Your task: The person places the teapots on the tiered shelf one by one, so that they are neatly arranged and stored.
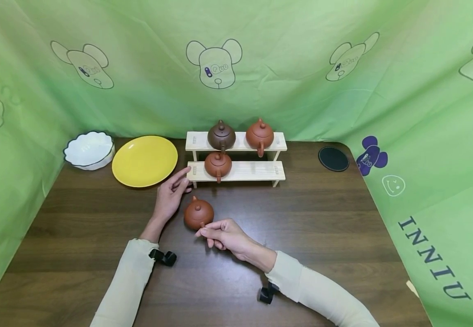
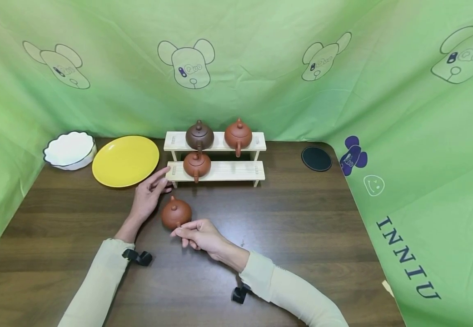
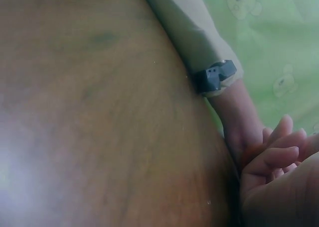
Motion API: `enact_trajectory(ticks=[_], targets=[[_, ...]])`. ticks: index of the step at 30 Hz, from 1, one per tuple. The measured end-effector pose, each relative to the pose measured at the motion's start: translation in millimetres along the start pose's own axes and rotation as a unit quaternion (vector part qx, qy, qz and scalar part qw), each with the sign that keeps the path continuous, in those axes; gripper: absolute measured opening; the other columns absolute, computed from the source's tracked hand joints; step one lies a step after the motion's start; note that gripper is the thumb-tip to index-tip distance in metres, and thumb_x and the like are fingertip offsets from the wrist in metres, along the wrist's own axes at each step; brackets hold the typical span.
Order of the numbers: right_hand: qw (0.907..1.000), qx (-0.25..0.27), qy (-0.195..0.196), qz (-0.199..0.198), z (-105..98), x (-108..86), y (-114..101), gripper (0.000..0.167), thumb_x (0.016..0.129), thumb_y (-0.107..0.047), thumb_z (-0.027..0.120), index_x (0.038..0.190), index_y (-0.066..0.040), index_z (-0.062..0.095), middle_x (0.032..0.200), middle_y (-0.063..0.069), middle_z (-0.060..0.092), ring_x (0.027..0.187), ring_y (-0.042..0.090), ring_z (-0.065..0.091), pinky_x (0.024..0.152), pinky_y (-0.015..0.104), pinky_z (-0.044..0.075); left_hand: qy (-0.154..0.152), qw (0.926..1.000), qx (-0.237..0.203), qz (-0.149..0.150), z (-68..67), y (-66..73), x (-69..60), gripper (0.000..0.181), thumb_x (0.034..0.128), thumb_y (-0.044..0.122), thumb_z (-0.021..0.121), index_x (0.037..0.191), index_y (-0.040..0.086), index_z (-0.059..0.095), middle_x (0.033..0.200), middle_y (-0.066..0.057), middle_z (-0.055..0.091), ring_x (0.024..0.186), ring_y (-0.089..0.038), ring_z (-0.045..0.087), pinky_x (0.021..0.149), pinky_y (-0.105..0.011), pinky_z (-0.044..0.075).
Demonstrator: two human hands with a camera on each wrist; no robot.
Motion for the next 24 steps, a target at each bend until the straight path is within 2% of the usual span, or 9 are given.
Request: enact_trajectory(ticks=[4, 7, 10, 12, 15, 17, 19, 24], targets=[[1.0000, -0.005, 0.001, -0.009, -1.3, -3.8, -3.4, 0.033, 0.112, -0.013, 0.066, 0.126, 0.016, 0.074, 0.065, -0.008, 0.062, 0.052, 0.001, 0.041, 0.045, 0.014, 0.029, -0.003, 0.9999, 0.011, 0.005, 0.2, 0.6, -1.1, 0.038, 0.1129, 0.022, 0.069, 0.148, 0.009, 0.072, 0.132, -0.024, 0.077, 0.095, -0.011, 0.081, 0.082, -0.021, 0.069], [0.9998, -0.010, 0.005, -0.018, -2.9, -8.5, -8.0, 0.033, 0.111, -0.012, 0.066, 0.126, 0.016, 0.074, 0.065, -0.007, 0.061, 0.053, 0.002, 0.041, 0.046, 0.014, 0.030, -0.008, 0.9998, 0.019, -0.006, -2.7, -10.6, 0.6, 0.039, 0.1135, 0.024, 0.068, 0.151, 0.012, 0.071, 0.134, -0.022, 0.077, 0.095, -0.011, 0.082, 0.084, -0.021, 0.069], [0.9995, -0.014, 0.011, -0.026, -4.9, -13.5, -13.0, 0.033, 0.111, -0.013, 0.066, 0.127, 0.015, 0.074, 0.066, -0.007, 0.060, 0.053, 0.002, 0.040, 0.047, 0.014, 0.031, -0.013, 0.9995, 0.020, -0.022, -7.5, -30.1, 4.9, 0.040, 0.1127, 0.027, 0.070, 0.152, 0.018, 0.071, 0.137, -0.016, 0.077, 0.095, -0.012, 0.083, 0.086, -0.023, 0.069], [0.9993, -0.016, 0.016, -0.029, -6.4, -16.7, -15.7, 0.033, 0.111, -0.013, 0.067, 0.127, 0.015, 0.074, 0.066, -0.007, 0.060, 0.053, 0.002, 0.039, 0.047, 0.014, 0.031, -0.019, 0.9993, 0.025, -0.022, -10.3, -41.5, 7.4, 0.041, 0.1124, 0.030, 0.070, 0.152, 0.022, 0.071, 0.140, -0.013, 0.076, 0.096, -0.013, 0.083, 0.087, -0.025, 0.070], [0.9989, -0.019, 0.022, -0.036, -8.9, -21.8, -20.0, 0.033, 0.111, -0.012, 0.067, 0.127, 0.016, 0.074, 0.066, -0.008, 0.059, 0.053, 0.002, 0.039, 0.047, 0.014, 0.030, -0.027, 0.9992, 0.020, -0.020, -11.9, -48.8, 9.0, 0.042, 0.1119, 0.034, 0.071, 0.153, 0.024, 0.070, 0.144, -0.012, 0.074, 0.097, -0.014, 0.083, 0.087, -0.028, 0.070], [0.9986, -0.021, 0.025, -0.042, -10.6, -25.3, -22.7, 0.033, 0.111, -0.012, 0.066, 0.125, 0.016, 0.074, 0.066, -0.008, 0.060, 0.052, 0.002, 0.039, 0.047, 0.014, 0.031, -0.025, 0.9993, 0.018, -0.022, -11.0, -47.3, 9.0, 0.042, 0.1117, 0.034, 0.071, 0.153, 0.024, 0.070, 0.144, -0.010, 0.074, 0.097, -0.013, 0.083, 0.087, -0.028, 0.070], [0.9981, -0.024, 0.025, -0.052, -12.3, -28.9, -26.0, 0.034, 0.111, -0.012, 0.066, 0.125, 0.017, 0.074, 0.066, -0.008, 0.060, 0.052, 0.002, 0.039, 0.047, 0.014, 0.031, -0.019, 0.9994, 0.011, -0.028, -9.0, -39.4, 7.6, 0.041, 0.1118, 0.032, 0.071, 0.151, 0.023, 0.072, 0.143, -0.010, 0.074, 0.096, -0.011, 0.083, 0.086, -0.026, 0.070], [0.9965, -0.034, 0.026, -0.072, -16.6, -36.6, -35.0, 0.034, 0.110, -0.011, 0.064, 0.123, 0.019, 0.073, 0.064, -0.009, 0.060, 0.052, 0.001, 0.039, 0.047, 0.013, 0.030, -0.007, 0.9997, 0.016, -0.016, -0.2, -3.9, -0.1, 0.038, 0.1139, 0.017, 0.067, 0.151, 0.008, 0.070, 0.140, -0.025, 0.072, 0.097, -0.010, 0.081, 0.085, -0.022, 0.069]])
Point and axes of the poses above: each hand's wrist, its own x-axis towards the middle knuckle, its own z-axis out of the palm, y = z × x, the point moved 2 cm from there along x, towards the middle knuckle
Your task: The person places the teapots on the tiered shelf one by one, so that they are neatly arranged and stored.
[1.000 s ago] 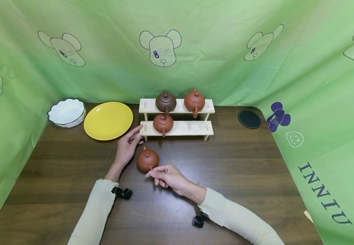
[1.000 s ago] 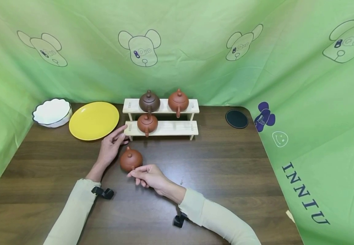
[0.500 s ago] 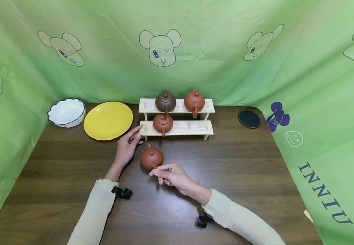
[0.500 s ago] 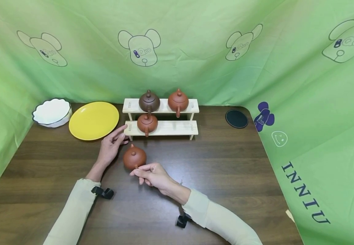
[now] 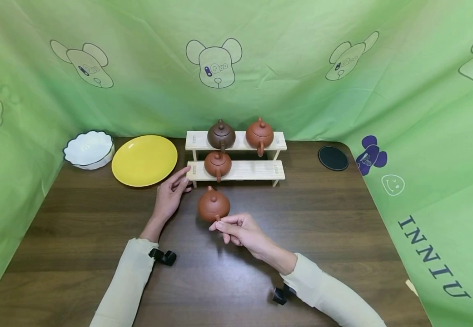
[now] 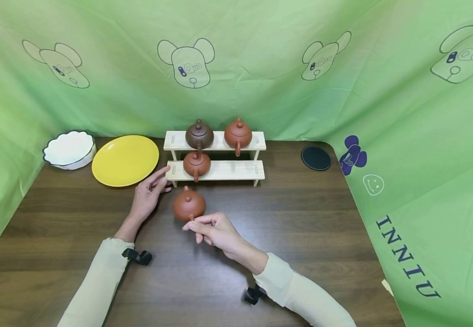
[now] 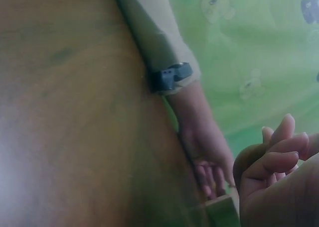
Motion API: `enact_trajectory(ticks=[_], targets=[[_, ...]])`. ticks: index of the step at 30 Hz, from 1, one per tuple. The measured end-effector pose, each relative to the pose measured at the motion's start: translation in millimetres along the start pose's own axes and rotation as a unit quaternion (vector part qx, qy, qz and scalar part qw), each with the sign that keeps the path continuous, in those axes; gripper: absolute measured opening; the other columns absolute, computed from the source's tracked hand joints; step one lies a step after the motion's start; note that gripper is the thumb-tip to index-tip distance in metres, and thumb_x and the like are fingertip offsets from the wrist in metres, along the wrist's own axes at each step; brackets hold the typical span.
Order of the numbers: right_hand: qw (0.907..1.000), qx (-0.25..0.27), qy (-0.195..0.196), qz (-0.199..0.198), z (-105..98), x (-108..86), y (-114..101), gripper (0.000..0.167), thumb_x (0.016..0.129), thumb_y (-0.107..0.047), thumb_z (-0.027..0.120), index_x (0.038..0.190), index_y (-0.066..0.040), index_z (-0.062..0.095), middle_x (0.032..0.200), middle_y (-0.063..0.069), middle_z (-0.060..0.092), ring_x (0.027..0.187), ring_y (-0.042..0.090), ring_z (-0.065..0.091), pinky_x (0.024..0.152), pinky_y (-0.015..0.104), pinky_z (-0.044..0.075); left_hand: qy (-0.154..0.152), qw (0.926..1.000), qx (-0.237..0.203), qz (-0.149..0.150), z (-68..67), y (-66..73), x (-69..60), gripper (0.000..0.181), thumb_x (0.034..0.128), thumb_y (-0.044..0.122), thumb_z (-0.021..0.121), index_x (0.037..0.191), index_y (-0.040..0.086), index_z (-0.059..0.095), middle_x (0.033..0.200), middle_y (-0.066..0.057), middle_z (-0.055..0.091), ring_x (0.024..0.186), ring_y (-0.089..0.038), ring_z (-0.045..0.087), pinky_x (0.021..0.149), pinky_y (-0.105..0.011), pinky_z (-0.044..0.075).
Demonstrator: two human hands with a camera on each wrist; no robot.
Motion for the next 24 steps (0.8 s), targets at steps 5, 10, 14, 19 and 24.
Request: enact_trajectory(ticks=[5, 10, 14, 19, 24], targets=[[0.9998, 0.002, 0.016, -0.007, -4.9, -5.8, -11.0, 0.033, 0.109, -0.011, 0.066, 0.122, 0.019, 0.073, 0.064, -0.009, 0.061, 0.051, 0.001, 0.038, 0.046, 0.013, 0.029, 0.003, 0.9999, 0.009, -0.006, 2.2, 10.8, -3.0, 0.037, 0.1141, 0.012, 0.065, 0.151, 0.006, 0.070, 0.138, -0.028, 0.072, 0.098, -0.007, 0.080, 0.086, -0.021, 0.068], [0.9990, -0.001, 0.030, -0.034, -11.1, -10.8, -21.6, 0.034, 0.110, -0.012, 0.065, 0.118, 0.020, 0.073, 0.063, -0.006, 0.059, 0.051, 0.003, 0.036, 0.047, 0.015, 0.027, -0.004, 0.9998, -0.020, -0.005, -1.8, -8.2, 2.4, 0.038, 0.1126, 0.021, 0.070, 0.150, 0.013, 0.072, 0.137, -0.020, 0.076, 0.099, -0.008, 0.081, 0.086, -0.023, 0.069], [0.9981, -0.004, 0.040, -0.047, -17.3, -12.4, -27.3, 0.033, 0.111, -0.013, 0.064, 0.116, 0.018, 0.074, 0.062, -0.005, 0.056, 0.051, 0.003, 0.035, 0.047, 0.016, 0.024, -0.012, 0.9993, -0.036, 0.003, -3.2, -19.6, 5.7, 0.038, 0.1119, 0.022, 0.071, 0.149, 0.014, 0.072, 0.136, -0.017, 0.077, 0.100, -0.012, 0.082, 0.085, -0.025, 0.070], [0.9969, -0.002, 0.055, -0.056, -24.9, -12.1, -33.0, 0.033, 0.110, -0.012, 0.065, 0.117, 0.019, 0.074, 0.062, -0.006, 0.057, 0.053, 0.003, 0.038, 0.047, 0.015, 0.025, -0.012, 0.9996, -0.022, -0.011, -4.3, -22.6, 6.5, 0.039, 0.1125, 0.024, 0.070, 0.151, 0.018, 0.072, 0.139, -0.013, 0.076, 0.103, -0.012, 0.081, 0.088, -0.029, 0.070], [0.9953, 0.003, 0.065, -0.071, -33.9, -11.3, -37.6, 0.033, 0.109, -0.010, 0.065, 0.117, 0.021, 0.072, 0.061, -0.007, 0.056, 0.053, 0.003, 0.038, 0.047, 0.016, 0.023, -0.012, 0.9998, -0.011, -0.013, -8.5, -42.4, 10.2, 0.039, 0.1116, 0.030, 0.071, 0.151, 0.026, 0.072, 0.143, -0.010, 0.074, 0.102, -0.012, 0.082, 0.089, -0.031, 0.070]])
Point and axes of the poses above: each hand's wrist, its own x-axis towards the middle knuckle, its own z-axis out of the palm, y = z × x, the point moved 2 cm from there along x, towards the middle knuckle
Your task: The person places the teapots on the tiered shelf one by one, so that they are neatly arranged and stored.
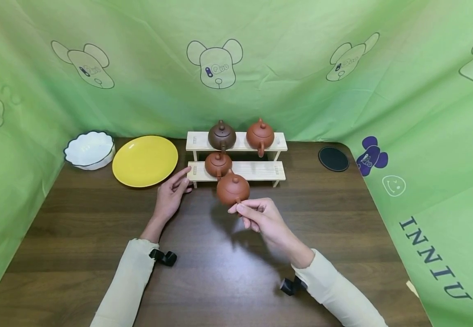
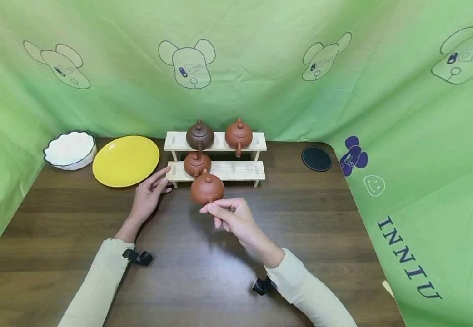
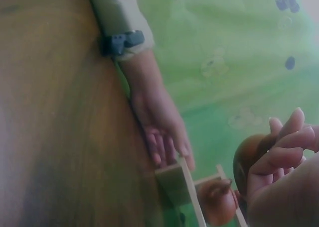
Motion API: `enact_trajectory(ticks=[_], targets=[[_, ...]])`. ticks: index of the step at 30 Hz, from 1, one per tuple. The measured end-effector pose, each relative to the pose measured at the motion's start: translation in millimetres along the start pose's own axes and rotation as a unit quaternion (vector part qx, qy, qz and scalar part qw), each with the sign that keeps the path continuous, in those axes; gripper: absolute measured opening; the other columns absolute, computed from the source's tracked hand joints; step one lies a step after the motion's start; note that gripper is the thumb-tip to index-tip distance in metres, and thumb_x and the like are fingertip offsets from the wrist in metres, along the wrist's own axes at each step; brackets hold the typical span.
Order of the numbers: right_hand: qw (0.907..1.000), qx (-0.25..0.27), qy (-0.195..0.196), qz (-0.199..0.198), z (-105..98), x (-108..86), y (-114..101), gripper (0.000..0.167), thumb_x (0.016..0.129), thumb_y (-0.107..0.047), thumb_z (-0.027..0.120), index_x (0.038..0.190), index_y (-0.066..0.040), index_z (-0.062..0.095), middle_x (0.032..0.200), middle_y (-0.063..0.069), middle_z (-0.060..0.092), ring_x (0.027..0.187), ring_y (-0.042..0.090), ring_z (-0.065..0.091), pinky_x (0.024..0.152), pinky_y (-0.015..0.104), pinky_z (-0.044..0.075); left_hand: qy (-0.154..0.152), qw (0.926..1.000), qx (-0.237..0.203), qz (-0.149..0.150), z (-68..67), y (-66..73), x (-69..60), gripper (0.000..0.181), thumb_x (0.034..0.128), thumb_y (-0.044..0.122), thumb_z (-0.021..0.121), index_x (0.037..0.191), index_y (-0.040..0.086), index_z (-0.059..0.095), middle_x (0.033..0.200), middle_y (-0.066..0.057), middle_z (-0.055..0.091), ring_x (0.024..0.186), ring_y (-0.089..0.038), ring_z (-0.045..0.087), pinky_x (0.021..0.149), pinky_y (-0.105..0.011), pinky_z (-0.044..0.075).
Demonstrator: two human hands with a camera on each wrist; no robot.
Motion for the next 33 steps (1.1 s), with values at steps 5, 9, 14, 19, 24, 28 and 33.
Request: enact_trajectory(ticks=[5, 9, 14, 19, 24, 28, 33], targets=[[0.9997, 0.004, 0.022, -0.010, -9.2, 3.1, -0.1, 0.024, 0.109, -0.010, 0.066, 0.109, 0.007, 0.081, 0.061, -0.006, 0.055, 0.052, 0.002, 0.038, 0.045, 0.017, 0.023, 0.002, 1.0000, 0.007, -0.002, 0.7, -0.2, -0.3, 0.039, 0.1120, 0.028, 0.071, 0.151, 0.025, 0.072, 0.145, -0.012, 0.073, 0.102, -0.014, 0.082, 0.089, -0.032, 0.070], [0.9987, 0.000, 0.050, -0.006, -15.9, 7.3, 3.1, 0.020, 0.110, -0.012, 0.066, 0.106, -0.008, 0.086, 0.061, -0.006, 0.055, 0.053, 0.002, 0.039, 0.046, 0.014, 0.025, 0.003, 0.9999, 0.004, -0.010, 1.9, 4.0, -1.4, 0.040, 0.1121, 0.027, 0.070, 0.151, 0.023, 0.071, 0.144, -0.013, 0.074, 0.103, -0.012, 0.082, 0.089, -0.029, 0.070], [0.9968, 0.001, 0.080, -0.003, -21.8, 12.4, 7.2, 0.020, 0.110, -0.012, 0.067, 0.108, -0.005, 0.085, 0.062, -0.005, 0.056, 0.053, 0.003, 0.039, 0.046, 0.014, 0.026, 0.003, 0.9998, -0.015, -0.012, 3.8, 14.1, -5.1, 0.039, 0.1123, 0.020, 0.070, 0.151, 0.017, 0.071, 0.141, -0.013, 0.075, 0.105, -0.013, 0.081, 0.089, -0.029, 0.070], [0.9943, 0.004, 0.106, -0.006, -29.0, 19.8, 14.7, 0.019, 0.110, -0.011, 0.067, 0.107, -0.004, 0.085, 0.062, -0.005, 0.056, 0.051, 0.002, 0.039, 0.044, 0.013, 0.025, 0.005, 0.9999, -0.011, -0.009, 3.6, 10.4, -3.2, 0.039, 0.1120, 0.022, 0.070, 0.151, 0.017, 0.071, 0.142, -0.013, 0.074, 0.103, -0.012, 0.082, 0.087, -0.027, 0.070], [0.9923, 0.004, 0.124, -0.009, -35.7, 25.5, 20.7, 0.021, 0.111, -0.010, 0.066, 0.110, 0.003, 0.083, 0.062, -0.005, 0.056, 0.050, 0.003, 0.039, 0.043, 0.014, 0.025, 0.003, 0.9999, 0.002, -0.009, 1.8, 4.2, -1.3, 0.039, 0.1123, 0.026, 0.070, 0.151, 0.023, 0.072, 0.145, -0.013, 0.073, 0.104, -0.011, 0.081, 0.089, -0.029, 0.070], [0.9915, -0.003, 0.130, -0.011, -40.4, 29.8, 24.8, 0.028, 0.112, -0.011, 0.065, 0.118, 0.014, 0.076, 0.063, -0.005, 0.056, 0.050, 0.003, 0.038, 0.043, 0.014, 0.024, 0.000, 1.0000, 0.003, 0.002, 0.8, 1.2, -0.4, 0.038, 0.1125, 0.028, 0.070, 0.151, 0.025, 0.072, 0.142, -0.015, 0.075, 0.105, -0.014, 0.081, 0.090, -0.033, 0.070], [0.9903, -0.011, 0.138, -0.007, -45.1, 33.6, 29.3, 0.031, 0.113, -0.011, 0.064, 0.121, 0.018, 0.073, 0.063, -0.005, 0.056, 0.051, 0.002, 0.038, 0.043, 0.014, 0.024, -0.001, 1.0000, 0.000, -0.003, 1.2, 4.7, -1.1, 0.039, 0.1125, 0.029, 0.070, 0.151, 0.023, 0.072, 0.142, -0.015, 0.075, 0.106, -0.012, 0.081, 0.090, -0.032, 0.070]])
Point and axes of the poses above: each hand's wrist, its own x-axis towards the middle knuckle, its own z-axis out of the palm, y = z × x, the point moved 2 cm from there along x, towards the middle knuckle
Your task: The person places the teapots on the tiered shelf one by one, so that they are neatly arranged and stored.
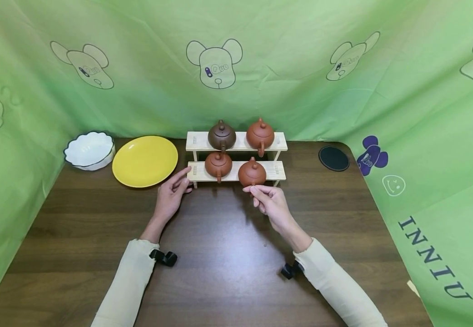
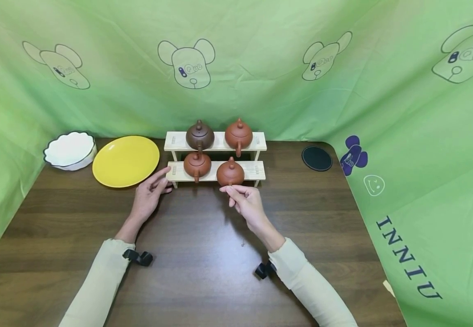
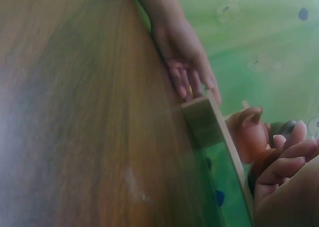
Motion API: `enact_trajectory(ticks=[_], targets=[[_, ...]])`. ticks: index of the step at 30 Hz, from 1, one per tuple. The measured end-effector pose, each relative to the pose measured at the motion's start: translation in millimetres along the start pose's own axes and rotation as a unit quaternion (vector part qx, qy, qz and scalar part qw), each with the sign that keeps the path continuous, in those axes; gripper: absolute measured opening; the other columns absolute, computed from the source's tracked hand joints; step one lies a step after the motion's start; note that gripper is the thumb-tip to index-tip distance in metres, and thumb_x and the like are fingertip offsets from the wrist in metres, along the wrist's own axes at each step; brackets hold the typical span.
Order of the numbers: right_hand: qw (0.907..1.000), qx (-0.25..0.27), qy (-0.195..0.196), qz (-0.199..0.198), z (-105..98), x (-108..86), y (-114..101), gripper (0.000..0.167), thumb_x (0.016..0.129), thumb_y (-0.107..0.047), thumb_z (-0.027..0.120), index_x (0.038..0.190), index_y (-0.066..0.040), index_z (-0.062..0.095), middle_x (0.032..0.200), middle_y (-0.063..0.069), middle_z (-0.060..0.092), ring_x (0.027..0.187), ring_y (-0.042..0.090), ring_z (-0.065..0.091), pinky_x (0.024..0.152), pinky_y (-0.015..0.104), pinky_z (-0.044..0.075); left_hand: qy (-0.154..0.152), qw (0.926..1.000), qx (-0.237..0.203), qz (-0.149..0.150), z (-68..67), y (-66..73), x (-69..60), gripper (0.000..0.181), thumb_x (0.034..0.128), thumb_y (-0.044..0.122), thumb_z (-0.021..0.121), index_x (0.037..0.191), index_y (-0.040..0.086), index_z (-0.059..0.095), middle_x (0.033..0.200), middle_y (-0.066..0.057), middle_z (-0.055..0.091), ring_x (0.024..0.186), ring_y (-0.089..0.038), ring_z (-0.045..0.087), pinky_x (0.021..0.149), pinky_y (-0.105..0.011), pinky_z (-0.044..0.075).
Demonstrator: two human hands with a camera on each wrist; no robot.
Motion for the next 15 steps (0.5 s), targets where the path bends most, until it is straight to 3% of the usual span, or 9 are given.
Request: enact_trajectory(ticks=[6, 9, 13, 15], targets=[[1.0000, -0.009, 0.001, 0.001, -2.1, 5.3, 4.1, 0.033, 0.114, -0.013, 0.065, 0.122, 0.017, 0.074, 0.063, -0.006, 0.057, 0.051, 0.003, 0.038, 0.044, 0.014, 0.024, 0.006, 0.9999, -0.007, -0.004, 3.3, 14.8, -3.2, 0.039, 0.1125, 0.025, 0.070, 0.150, 0.017, 0.072, 0.137, -0.016, 0.077, 0.104, -0.010, 0.080, 0.088, -0.026, 0.070], [0.9999, -0.010, 0.004, 0.003, -1.7, 8.5, 4.7, 0.033, 0.114, -0.015, 0.065, 0.122, 0.016, 0.075, 0.064, -0.006, 0.057, 0.051, 0.003, 0.039, 0.044, 0.014, 0.026, 0.004, 0.9996, -0.027, 0.009, 5.6, 26.7, -6.4, 0.038, 0.1122, 0.022, 0.070, 0.150, 0.012, 0.072, 0.134, -0.019, 0.077, 0.103, -0.014, 0.081, 0.087, -0.026, 0.070], [0.9999, -0.004, 0.010, 0.008, -0.6, 13.2, 4.2, 0.032, 0.114, -0.015, 0.065, 0.123, 0.014, 0.075, 0.065, -0.005, 0.057, 0.051, 0.003, 0.040, 0.044, 0.014, 0.027, 0.003, 0.9995, -0.030, 0.008, 4.5, 23.9, -5.8, 0.038, 0.1121, 0.020, 0.070, 0.149, 0.013, 0.072, 0.134, -0.018, 0.078, 0.103, -0.016, 0.082, 0.087, -0.028, 0.070], [0.9998, 0.004, 0.013, 0.011, -0.1, 15.6, 3.9, 0.031, 0.114, -0.014, 0.065, 0.123, 0.013, 0.076, 0.065, -0.005, 0.057, 0.051, 0.002, 0.040, 0.044, 0.015, 0.027, 0.009, 0.9998, -0.013, -0.010, 2.6, 13.5, -3.3, 0.038, 0.1118, 0.023, 0.071, 0.149, 0.017, 0.073, 0.134, -0.015, 0.078, 0.102, -0.012, 0.081, 0.088, -0.027, 0.070]])
Point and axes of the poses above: each hand's wrist, its own x-axis towards the middle knuckle, its own z-axis out of the palm, y = z × x, the point moved 2 cm from there along x, towards the middle knuckle
